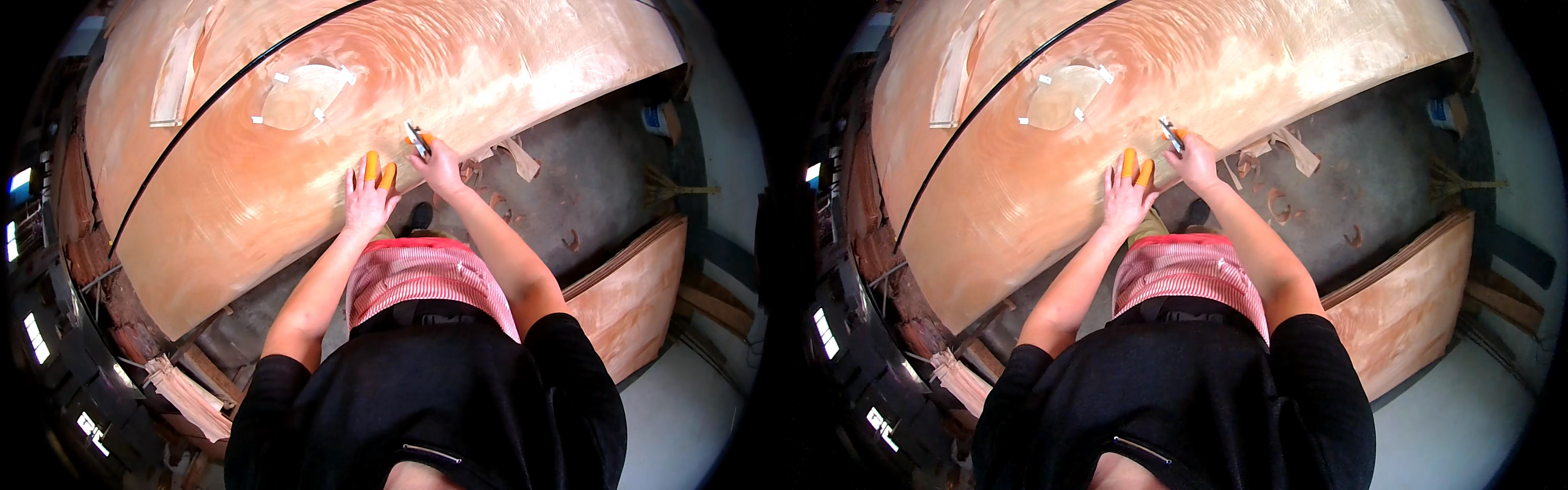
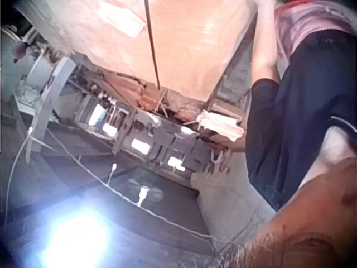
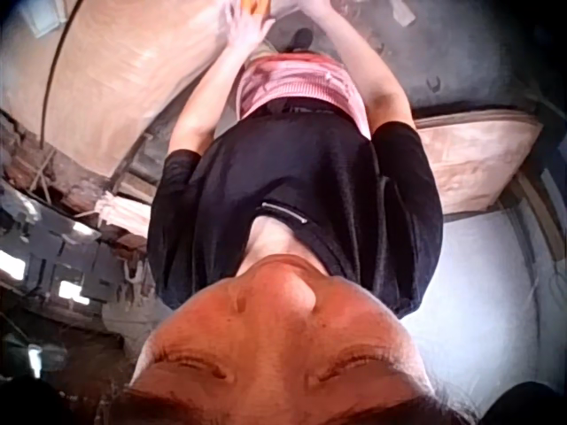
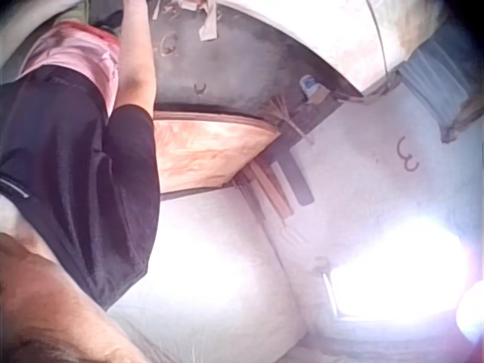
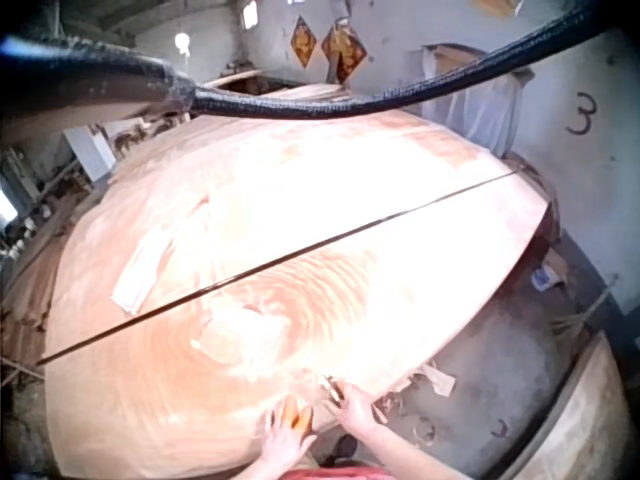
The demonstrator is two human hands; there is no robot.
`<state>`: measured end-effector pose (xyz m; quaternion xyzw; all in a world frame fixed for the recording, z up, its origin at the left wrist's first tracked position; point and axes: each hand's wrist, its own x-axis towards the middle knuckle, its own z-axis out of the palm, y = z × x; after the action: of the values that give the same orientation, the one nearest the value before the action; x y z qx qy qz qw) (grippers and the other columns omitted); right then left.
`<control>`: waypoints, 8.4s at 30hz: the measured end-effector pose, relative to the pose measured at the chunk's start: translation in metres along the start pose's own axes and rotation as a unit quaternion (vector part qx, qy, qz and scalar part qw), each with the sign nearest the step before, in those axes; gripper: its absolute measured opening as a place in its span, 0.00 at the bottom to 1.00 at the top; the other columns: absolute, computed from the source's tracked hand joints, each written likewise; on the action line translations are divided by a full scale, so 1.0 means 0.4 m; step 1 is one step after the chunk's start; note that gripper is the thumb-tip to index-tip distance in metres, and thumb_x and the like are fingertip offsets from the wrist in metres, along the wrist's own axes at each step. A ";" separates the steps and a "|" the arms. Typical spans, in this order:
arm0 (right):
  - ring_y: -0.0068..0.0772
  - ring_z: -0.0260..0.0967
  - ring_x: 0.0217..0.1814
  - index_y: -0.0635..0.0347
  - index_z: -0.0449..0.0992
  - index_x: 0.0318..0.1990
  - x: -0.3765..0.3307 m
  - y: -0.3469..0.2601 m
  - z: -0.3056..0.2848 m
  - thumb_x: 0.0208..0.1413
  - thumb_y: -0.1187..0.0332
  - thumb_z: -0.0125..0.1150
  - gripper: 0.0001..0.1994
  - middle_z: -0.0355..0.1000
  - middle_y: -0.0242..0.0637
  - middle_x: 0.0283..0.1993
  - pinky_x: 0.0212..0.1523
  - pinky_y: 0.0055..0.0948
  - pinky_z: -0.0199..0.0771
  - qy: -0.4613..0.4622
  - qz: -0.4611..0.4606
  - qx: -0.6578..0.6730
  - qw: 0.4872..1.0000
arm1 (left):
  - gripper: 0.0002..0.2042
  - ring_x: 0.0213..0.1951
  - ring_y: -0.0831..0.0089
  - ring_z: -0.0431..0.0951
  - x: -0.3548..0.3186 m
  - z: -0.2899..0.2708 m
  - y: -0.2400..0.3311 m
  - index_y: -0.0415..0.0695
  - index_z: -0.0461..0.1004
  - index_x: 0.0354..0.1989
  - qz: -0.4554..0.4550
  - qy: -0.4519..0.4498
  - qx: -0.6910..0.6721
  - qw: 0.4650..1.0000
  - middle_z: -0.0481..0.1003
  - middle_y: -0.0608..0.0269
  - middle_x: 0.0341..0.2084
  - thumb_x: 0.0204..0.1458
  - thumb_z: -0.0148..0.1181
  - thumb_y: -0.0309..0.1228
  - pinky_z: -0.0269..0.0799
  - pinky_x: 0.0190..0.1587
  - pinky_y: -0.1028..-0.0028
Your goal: The person uses a utility knife to cut a thin sheet of wood veneer on a large workbench. They trace a template to cut out a specific shape, then use a long metal ruler to cut straight lines across the sheet. The person repeatedly lifts and repositions the veneer to access different cutting areas.
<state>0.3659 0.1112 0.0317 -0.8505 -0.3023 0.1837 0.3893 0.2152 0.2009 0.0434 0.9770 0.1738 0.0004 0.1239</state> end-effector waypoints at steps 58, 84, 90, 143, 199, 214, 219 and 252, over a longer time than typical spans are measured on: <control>0.17 0.60 0.22 0.64 0.69 0.27 -0.039 0.081 -0.021 0.49 0.70 0.52 0.06 0.64 0.27 0.19 0.24 0.18 0.59 -0.001 0.131 0.280 0.951 | 0.30 0.57 0.56 0.47 0.016 -0.023 0.011 0.49 0.58 0.54 0.001 -0.018 0.006 1.000 0.51 0.47 0.54 0.40 0.57 0.43 0.42 0.57 0.56; 0.15 0.58 0.19 0.63 0.68 0.31 -0.177 0.082 -0.013 0.49 0.69 0.53 0.07 0.63 0.26 0.16 0.22 0.18 0.60 -0.155 0.170 0.396 0.889 | 0.34 0.58 0.54 0.46 0.001 -0.048 0.009 0.41 0.49 0.57 0.041 -0.047 0.026 0.998 0.49 0.48 0.56 0.42 0.55 0.39 0.40 0.57 0.54; 0.12 0.49 0.15 0.58 0.67 0.31 -0.312 0.135 -0.209 0.51 0.66 0.51 0.06 0.57 0.21 0.15 0.15 0.14 0.46 -0.265 0.249 0.460 0.810 | 0.33 0.59 0.54 0.45 -0.008 -0.063 -0.013 0.40 0.50 0.57 0.060 -0.066 0.057 0.994 0.47 0.49 0.57 0.42 0.55 0.40 0.41 0.57 0.53; 0.41 0.68 0.23 0.60 0.69 0.32 -0.775 0.878 -0.259 0.50 0.68 0.49 0.07 0.68 0.43 0.19 0.26 0.32 0.66 0.132 0.605 0.185 0.763 | 0.19 0.35 0.56 0.72 0.691 0.971 0.794 0.41 0.71 0.34 0.163 -0.513 0.121 0.834 0.72 0.50 0.30 0.47 0.46 0.45 0.67 0.38 0.62; 0.14 0.55 0.25 0.64 0.70 0.35 -0.366 0.346 -0.745 0.43 0.69 0.60 0.12 0.64 0.24 0.25 0.26 0.17 0.58 -0.001 0.183 0.272 0.945 | 0.10 0.20 0.87 0.62 0.007 -0.050 0.445 0.40 0.70 0.25 -0.168 -0.343 -0.543 0.748 0.67 0.74 0.17 0.47 0.56 0.35 0.59 0.24 0.84; 0.17 0.58 0.28 0.65 0.70 0.34 -0.422 0.005 -0.323 0.44 0.67 0.60 0.12 0.65 0.28 0.25 0.31 0.19 0.62 -0.211 0.162 0.079 0.961 | 0.11 0.20 0.71 0.72 -0.445 -0.225 0.047 0.39 0.73 0.25 -0.180 -0.176 -0.319 0.914 0.73 0.58 0.17 0.41 0.57 0.37 0.65 0.26 0.74; 0.17 0.58 0.28 0.65 0.70 0.33 -0.377 0.042 -0.227 0.44 0.68 0.59 0.11 0.66 0.28 0.25 0.30 0.19 0.62 -0.190 0.106 0.097 0.971 | 0.11 0.22 0.71 0.73 -0.449 -0.240 -0.017 0.40 0.73 0.25 -0.201 -0.130 -0.296 0.925 0.73 0.60 0.17 0.42 0.56 0.36 0.66 0.28 0.74; 0.44 0.68 0.28 0.63 0.67 0.32 0.073 0.098 -0.200 0.40 0.56 0.58 0.18 0.68 0.45 0.27 0.30 0.37 0.66 -0.091 -0.006 -0.271 0.958 | 0.11 0.40 0.64 0.65 0.002 -0.006 0.007 0.43 0.69 0.31 -0.151 0.219 -0.009 0.964 0.65 0.59 0.37 0.37 0.57 0.30 0.60 0.44 0.66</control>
<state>0.4463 0.0662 0.0494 -0.9019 -0.3802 0.1692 0.1158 0.2168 0.1994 0.0463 0.9144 0.3417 0.1973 0.0905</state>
